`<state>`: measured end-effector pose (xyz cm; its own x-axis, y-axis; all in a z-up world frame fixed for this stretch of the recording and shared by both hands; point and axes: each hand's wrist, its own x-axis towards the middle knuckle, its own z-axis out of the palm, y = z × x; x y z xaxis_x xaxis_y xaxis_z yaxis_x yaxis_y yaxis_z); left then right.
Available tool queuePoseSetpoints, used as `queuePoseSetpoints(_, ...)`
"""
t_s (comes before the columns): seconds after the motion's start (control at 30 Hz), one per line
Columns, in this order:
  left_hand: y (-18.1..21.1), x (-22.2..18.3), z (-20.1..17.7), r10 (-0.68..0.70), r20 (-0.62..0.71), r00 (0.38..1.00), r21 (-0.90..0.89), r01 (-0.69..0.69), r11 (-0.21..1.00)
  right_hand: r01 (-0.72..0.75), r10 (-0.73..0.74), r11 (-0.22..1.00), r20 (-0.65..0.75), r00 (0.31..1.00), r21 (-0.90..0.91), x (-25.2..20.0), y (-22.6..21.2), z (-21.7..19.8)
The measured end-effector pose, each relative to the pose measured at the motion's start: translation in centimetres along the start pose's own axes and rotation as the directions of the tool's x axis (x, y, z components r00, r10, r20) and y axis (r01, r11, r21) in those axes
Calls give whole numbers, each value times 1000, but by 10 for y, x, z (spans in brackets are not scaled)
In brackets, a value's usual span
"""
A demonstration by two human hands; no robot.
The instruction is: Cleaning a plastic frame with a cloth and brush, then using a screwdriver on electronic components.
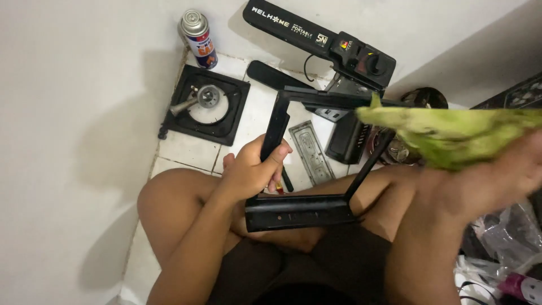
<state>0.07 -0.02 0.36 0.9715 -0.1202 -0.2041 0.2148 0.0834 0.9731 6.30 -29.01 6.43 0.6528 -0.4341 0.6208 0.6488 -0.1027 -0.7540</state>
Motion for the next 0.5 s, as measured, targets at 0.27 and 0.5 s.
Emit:
queuePoseSetpoints(0.27,-25,16,-1,195,-146,970,-185,-220,958,-351,350,935,-36,936,-56,6,-3,9)
queuePoseSetpoints(0.5,-43,30,-10,199,-353,914,-297,-311,903,-909,849,380,326,416,172,-16,22,6)
